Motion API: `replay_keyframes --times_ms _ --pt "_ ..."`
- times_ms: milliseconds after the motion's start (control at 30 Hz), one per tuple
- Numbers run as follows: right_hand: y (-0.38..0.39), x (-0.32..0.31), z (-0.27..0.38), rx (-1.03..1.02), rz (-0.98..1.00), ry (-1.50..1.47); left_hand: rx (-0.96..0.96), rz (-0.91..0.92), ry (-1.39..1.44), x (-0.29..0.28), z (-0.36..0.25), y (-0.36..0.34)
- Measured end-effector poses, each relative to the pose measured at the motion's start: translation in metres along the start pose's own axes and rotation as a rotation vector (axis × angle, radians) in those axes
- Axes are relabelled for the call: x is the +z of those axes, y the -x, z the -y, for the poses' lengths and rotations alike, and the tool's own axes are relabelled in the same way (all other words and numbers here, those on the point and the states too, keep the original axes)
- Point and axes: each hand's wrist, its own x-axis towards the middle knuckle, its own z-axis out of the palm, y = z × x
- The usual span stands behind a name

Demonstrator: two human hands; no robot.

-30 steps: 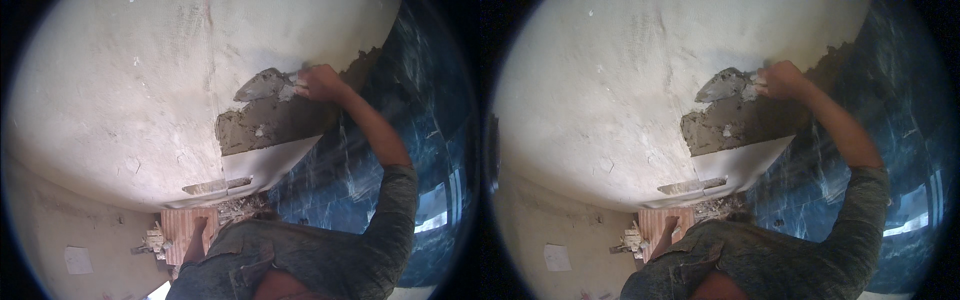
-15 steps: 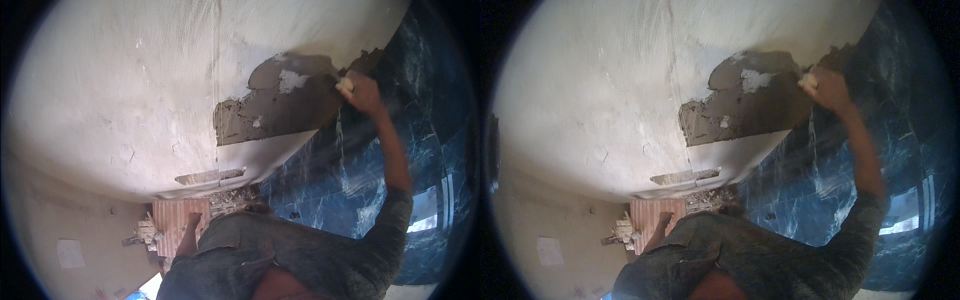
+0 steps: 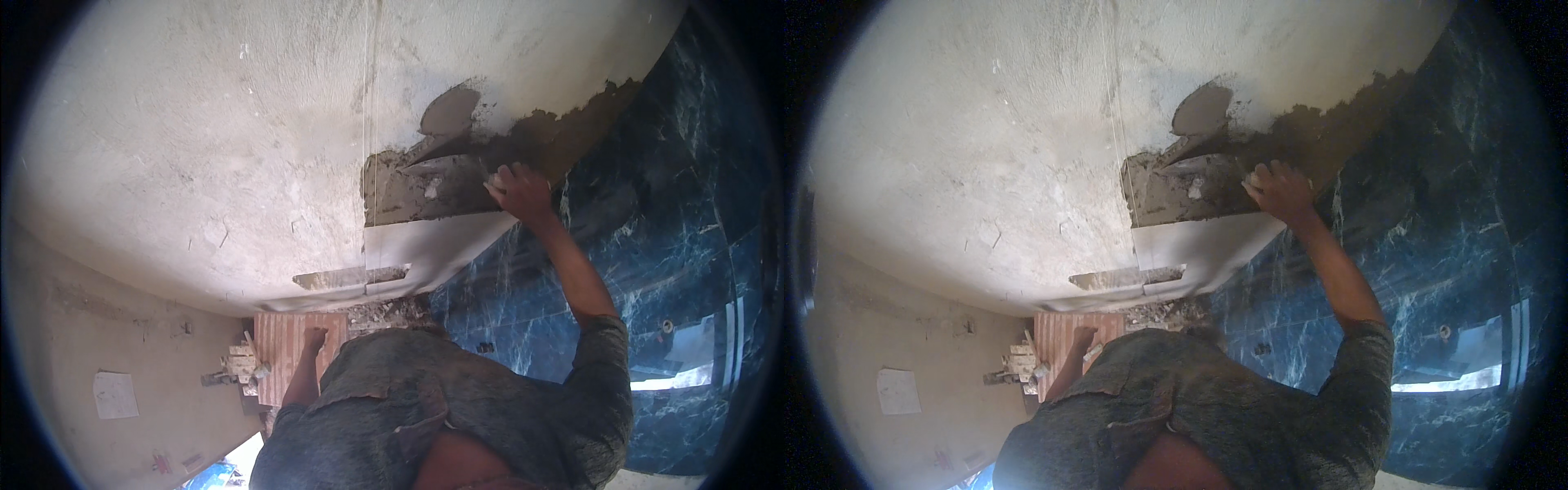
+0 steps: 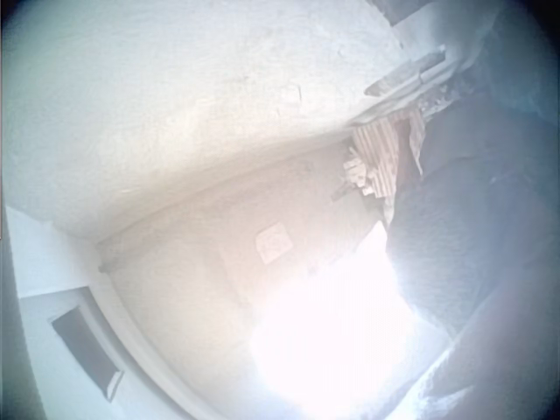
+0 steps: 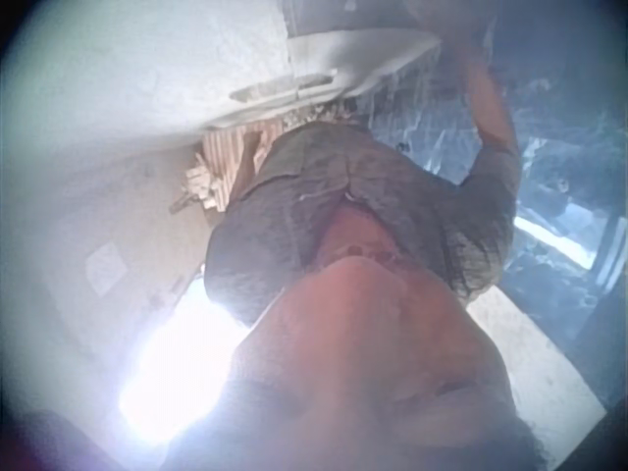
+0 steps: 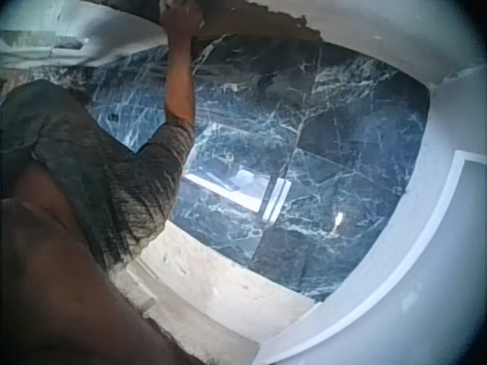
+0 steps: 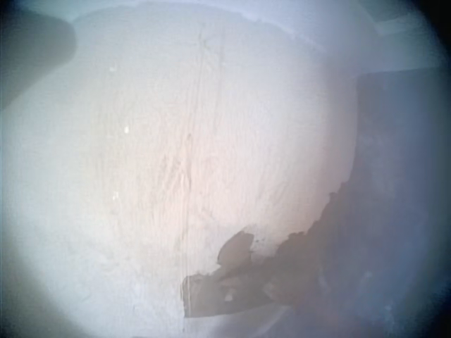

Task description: The person applies plaster to a wall with a trowel, taking it from a bucket, and then lifts and positions a large tile onto the plastered surface with the help of another person.

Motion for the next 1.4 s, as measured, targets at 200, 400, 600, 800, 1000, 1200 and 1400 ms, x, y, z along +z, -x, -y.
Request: replay_keyframes --times_ms 200,400,600,800,1000,1200,1400 --pt "-0.025 -0.012 -0.004 0.012 0.008 0.039 -0.078 0.03 0.05 0.001 0.023 -0.008" --pt "-0.049 -0.031 -0.006 0.043 0.068 0.052 0.126 0.038 -0.229 0.001 0.046 -0.042" --pt "-0.065 -0.046 -0.021 0.042 0.147 0.081 0.024 0.05 -0.085 0.017 -0.004 -0.051" --pt "-0.08 -0.072 -0.035 0.105 0.189 -0.02 -0.101 0.043 -0.145 0.007 0.007 -0.047" --pt "-0.067 -0.083 -0.037 0.186 0.268 0.017 -0.174 0.002 0.059 -0.008 0.015 -0.005" --pt "-0.068 -0.068 -0.046 0.155 0.257 -0.003 -0.354 0.01 -0.03 -0.033 0.061 -0.001" --pt "-0.1 -0.083 -0.074 0.125 0.231 -0.004 -0.283 0.005 0.057 -0.031 0.008 -0.042"
